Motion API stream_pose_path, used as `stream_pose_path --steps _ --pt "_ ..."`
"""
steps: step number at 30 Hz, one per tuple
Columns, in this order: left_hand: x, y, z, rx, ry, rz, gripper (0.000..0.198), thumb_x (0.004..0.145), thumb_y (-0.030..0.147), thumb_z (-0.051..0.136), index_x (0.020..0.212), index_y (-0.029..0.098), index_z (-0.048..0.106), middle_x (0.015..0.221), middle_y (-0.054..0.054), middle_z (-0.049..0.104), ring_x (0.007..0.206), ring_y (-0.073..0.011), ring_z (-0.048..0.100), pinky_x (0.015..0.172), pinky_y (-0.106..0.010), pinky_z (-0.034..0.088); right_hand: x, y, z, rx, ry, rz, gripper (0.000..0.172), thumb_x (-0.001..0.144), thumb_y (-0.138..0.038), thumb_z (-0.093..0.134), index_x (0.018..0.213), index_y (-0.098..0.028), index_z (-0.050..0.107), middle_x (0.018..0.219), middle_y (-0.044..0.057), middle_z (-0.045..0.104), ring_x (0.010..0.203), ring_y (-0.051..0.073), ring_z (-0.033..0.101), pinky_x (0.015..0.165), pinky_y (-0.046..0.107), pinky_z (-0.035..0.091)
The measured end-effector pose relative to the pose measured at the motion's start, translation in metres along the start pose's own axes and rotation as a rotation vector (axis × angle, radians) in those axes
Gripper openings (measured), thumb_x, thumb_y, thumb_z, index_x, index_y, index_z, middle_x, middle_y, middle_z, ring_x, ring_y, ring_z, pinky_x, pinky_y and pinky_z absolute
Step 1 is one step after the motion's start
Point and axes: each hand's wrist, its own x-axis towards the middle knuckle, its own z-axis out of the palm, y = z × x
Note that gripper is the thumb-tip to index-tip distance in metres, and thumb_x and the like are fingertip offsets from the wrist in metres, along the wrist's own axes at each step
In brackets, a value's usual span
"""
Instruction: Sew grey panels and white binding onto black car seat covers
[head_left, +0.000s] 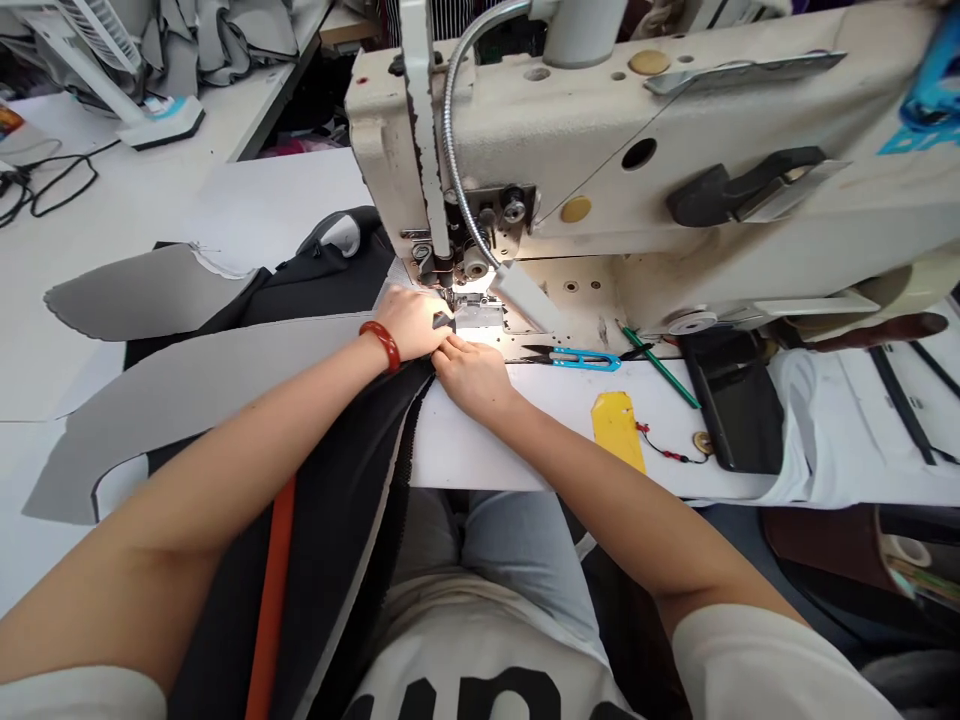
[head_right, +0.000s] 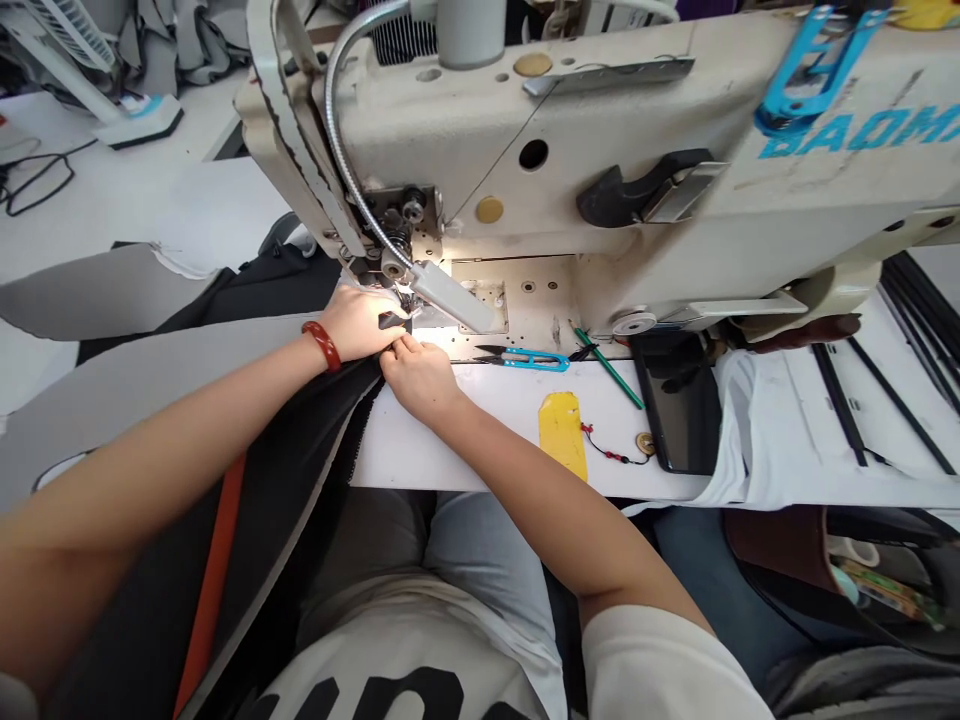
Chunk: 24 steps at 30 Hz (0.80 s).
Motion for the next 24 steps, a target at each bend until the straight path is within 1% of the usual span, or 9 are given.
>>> stream_pose_path --steps 4,7,10,12,16,18,19,21,24 --pt "-0.006 -0.014 -0.021 0.024 -0.161 -0.003 0.034 0.073 0.044 0.062 0.099 0.023 0.068 0.095 -0.005 0.073 0.094 -0.0267 0.067 0.082 -0.034 0.049 -0.003 0.006 0.000 0.117 0.043 0.022 0.034 0.098 -0.006 0.037 0.119 -0.009 0.063 0.137 0.016 0.061 0.134 0.021 0.050 0.102 0.034 0.044" --pt "-0.005 -0.012 -0.024 0.001 -0.256 -0.062 0.035 0.069 0.037 0.064 0.099 0.021 0.066 0.098 -0.006 0.073 0.092 -0.0258 0.068 0.074 -0.030 0.050 -0.018 -0.004 -0.011 0.160 0.002 0.015 0.042 0.093 -0.006 0.043 0.133 -0.005 0.055 0.148 0.021 0.049 0.143 0.026 0.040 0.114 0.044 0.034" --pt "-0.003 -0.002 -0.018 -0.018 -0.258 -0.124 0.041 0.065 0.024 0.063 0.106 0.020 0.065 0.104 -0.007 0.073 0.094 -0.0269 0.068 0.074 -0.030 0.051 -0.049 -0.036 -0.026 0.186 -0.066 -0.196 0.064 0.083 -0.016 0.061 0.143 0.000 0.044 0.153 0.028 0.037 0.146 0.036 0.031 0.119 0.058 0.022" --pt "-0.005 0.004 -0.012 -0.024 -0.221 -0.146 0.043 0.065 0.020 0.061 0.108 0.019 0.064 0.105 -0.009 0.072 0.095 -0.0288 0.067 0.074 -0.032 0.051 -0.073 -0.064 -0.028 0.244 -0.031 -0.420 0.076 0.079 -0.023 0.068 0.147 -0.004 0.039 0.157 0.024 0.033 0.147 0.038 0.027 0.119 0.060 0.020" --pt "-0.015 0.008 0.002 -0.059 -0.119 -0.162 0.036 0.072 0.020 0.058 0.107 0.020 0.063 0.105 -0.010 0.072 0.097 -0.0295 0.066 0.077 -0.035 0.051 -0.093 -0.118 -0.009 0.328 0.256 -0.582 0.047 0.094 -0.023 0.054 0.141 -0.019 0.048 0.151 0.010 0.046 0.140 0.031 0.040 0.117 0.058 0.026" --pt "-0.017 0.009 0.008 -0.051 -0.068 -0.171 0.032 0.075 0.020 0.057 0.107 0.021 0.063 0.106 -0.010 0.070 0.098 -0.0290 0.065 0.079 -0.035 0.050 -0.085 -0.144 -0.004 0.428 0.353 -0.684 0.026 0.099 -0.027 0.048 0.121 -0.025 0.061 0.123 0.004 0.067 0.114 0.019 0.061 0.109 0.045 0.040" --pt "-0.018 0.009 0.010 -0.040 -0.043 -0.170 0.030 0.076 0.020 0.056 0.106 0.021 0.063 0.107 -0.010 0.070 0.099 -0.0286 0.065 0.079 -0.035 0.050 -0.080 -0.155 -0.006 0.481 0.355 -0.727 0.019 0.100 -0.027 0.047 0.106 -0.026 0.065 0.101 0.000 0.072 0.093 0.014 0.066 0.096 0.035 0.048" --pt "-0.016 0.009 0.011 -0.010 -0.016 -0.138 0.026 0.079 0.020 0.055 0.103 0.022 0.064 0.107 -0.010 0.069 0.098 -0.0278 0.064 0.078 -0.035 0.049 -0.073 -0.173 -0.020 0.569 0.310 -0.735 0.022 0.096 -0.022 0.049 0.079 -0.024 0.062 0.067 -0.006 0.064 0.058 0.009 0.057 0.064 0.025 0.047" --pt "-0.013 0.003 0.009 0.090 -0.020 -0.018 0.022 0.081 0.021 0.052 0.097 0.022 0.068 0.103 -0.008 0.068 0.095 -0.0282 0.064 0.072 -0.035 0.046 -0.087 -0.176 -0.045 0.710 0.300 -0.616 0.017 0.087 -0.017 0.047 0.078 -0.023 0.059 0.062 -0.005 0.061 0.053 0.009 0.055 0.051 0.027 0.039"
